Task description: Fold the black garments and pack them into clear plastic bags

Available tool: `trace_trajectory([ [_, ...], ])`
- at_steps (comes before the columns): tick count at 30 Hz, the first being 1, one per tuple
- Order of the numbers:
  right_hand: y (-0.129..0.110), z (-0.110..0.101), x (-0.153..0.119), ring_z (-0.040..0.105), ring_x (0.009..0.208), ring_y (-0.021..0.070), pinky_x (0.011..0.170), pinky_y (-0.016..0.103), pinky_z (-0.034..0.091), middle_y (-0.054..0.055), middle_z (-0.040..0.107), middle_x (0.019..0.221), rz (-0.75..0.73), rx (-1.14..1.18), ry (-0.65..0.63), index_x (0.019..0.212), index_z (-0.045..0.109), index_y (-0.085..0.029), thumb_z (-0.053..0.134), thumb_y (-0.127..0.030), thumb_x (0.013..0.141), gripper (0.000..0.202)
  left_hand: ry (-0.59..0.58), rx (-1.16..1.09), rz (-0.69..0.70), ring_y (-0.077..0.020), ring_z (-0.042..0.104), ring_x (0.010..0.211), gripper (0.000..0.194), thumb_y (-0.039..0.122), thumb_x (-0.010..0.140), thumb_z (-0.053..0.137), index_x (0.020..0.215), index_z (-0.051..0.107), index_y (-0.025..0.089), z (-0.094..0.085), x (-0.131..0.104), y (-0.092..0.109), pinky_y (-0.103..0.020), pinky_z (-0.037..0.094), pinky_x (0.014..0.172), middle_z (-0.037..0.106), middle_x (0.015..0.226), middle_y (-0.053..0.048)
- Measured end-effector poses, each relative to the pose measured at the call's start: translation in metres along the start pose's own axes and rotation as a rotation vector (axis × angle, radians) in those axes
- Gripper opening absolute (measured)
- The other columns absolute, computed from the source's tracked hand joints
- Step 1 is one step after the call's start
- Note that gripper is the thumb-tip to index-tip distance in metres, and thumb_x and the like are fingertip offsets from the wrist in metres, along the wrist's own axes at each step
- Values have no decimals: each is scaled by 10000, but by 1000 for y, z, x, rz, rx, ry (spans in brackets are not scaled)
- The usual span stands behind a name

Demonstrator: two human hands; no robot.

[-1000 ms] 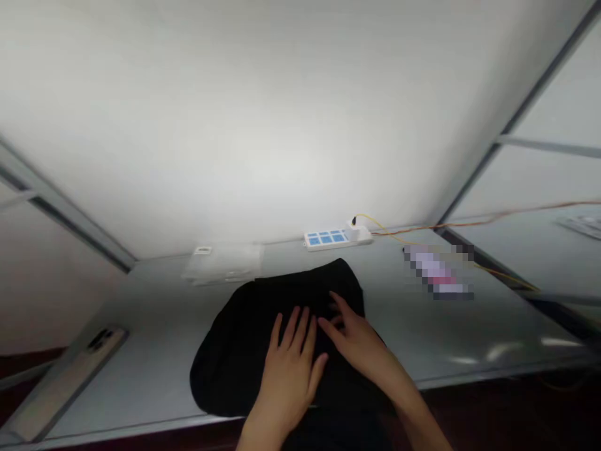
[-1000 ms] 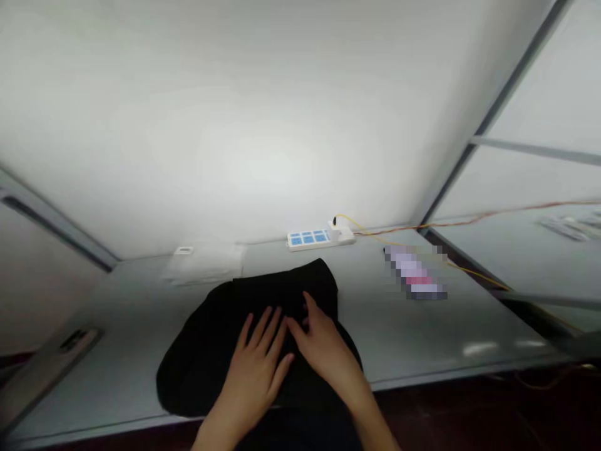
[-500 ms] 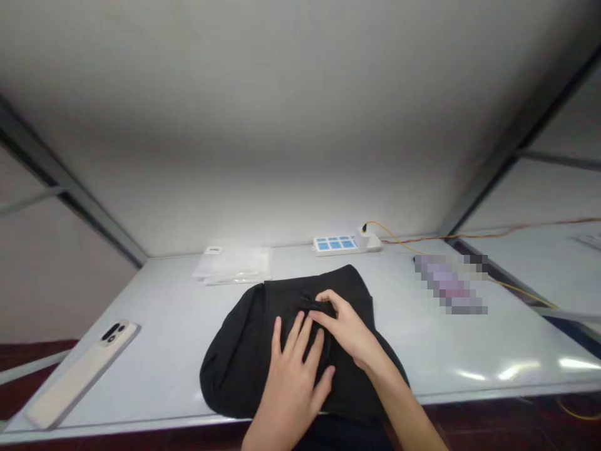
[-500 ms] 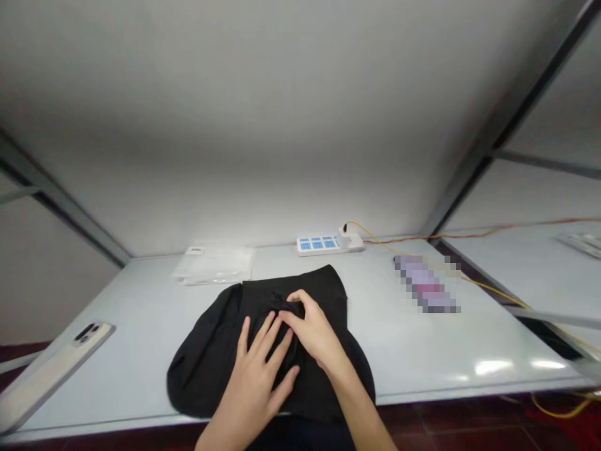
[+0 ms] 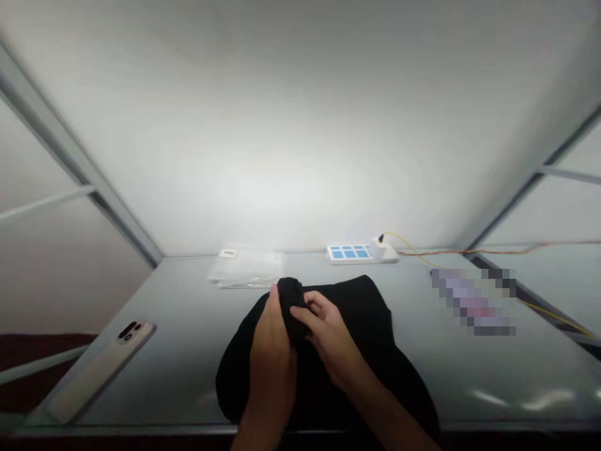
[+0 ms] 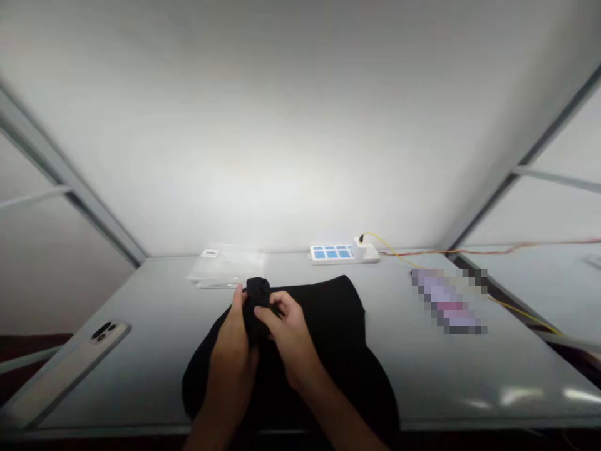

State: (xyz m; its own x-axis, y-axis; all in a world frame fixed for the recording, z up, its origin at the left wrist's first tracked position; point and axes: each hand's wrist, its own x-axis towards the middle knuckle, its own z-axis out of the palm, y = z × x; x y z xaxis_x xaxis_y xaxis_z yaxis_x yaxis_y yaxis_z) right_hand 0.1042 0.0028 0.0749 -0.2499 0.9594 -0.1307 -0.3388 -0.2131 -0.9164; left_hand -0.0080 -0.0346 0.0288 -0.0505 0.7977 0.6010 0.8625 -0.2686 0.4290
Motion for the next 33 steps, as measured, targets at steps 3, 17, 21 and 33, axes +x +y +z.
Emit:
trace_trajectory([
  [3, 8, 4, 16, 639, 817, 168, 638, 237, 528, -6, 618, 857, 15, -69, -204, 854, 590, -212, 764, -461, 786, 310, 80, 19, -31, -317, 542, 1356, 768, -7, 835, 420, 1561, 347, 235, -12, -9, -39, -552, 512, 1089, 555, 1457, -139],
  [17, 39, 33, 189, 651, 984, 230, 973, 364, 442, 77, 723, 950, -641, -1358, -355, 937, 700, -147, 653, -186, 925, 62, -309, 161, 426, -242, 403, 1479, 1017, -92, 534, 390, 1527, 410, 124, -20, -50, -55, -456, 499, 1133, 541, 1516, -94],
  [21, 27, 33, 179, 638, 998, 211, 935, 323, 441, 106, 696, 1047, -720, -1454, -307, 1049, 661, -146, 463, -196, 1038, 204, -310, 122, 351, -268, 363, 1500, 1082, -91, 475, 396, 1524, 418, 170, -18, -57, -56, -494, 504, 1123, 469, 1569, -110],
  [33, -40, -42, 91, 626, 947, 235, 831, 333, 455, 124, 681, 1083, -886, -1707, -344, 1232, 617, -182, 402, -62, 986, 348, -102, 63, 484, -285, 387, 1485, 853, -110, 699, 362, 1489, 488, 184, -25, -47, -49, -473, 526, 1094, 485, 1551, -144],
])
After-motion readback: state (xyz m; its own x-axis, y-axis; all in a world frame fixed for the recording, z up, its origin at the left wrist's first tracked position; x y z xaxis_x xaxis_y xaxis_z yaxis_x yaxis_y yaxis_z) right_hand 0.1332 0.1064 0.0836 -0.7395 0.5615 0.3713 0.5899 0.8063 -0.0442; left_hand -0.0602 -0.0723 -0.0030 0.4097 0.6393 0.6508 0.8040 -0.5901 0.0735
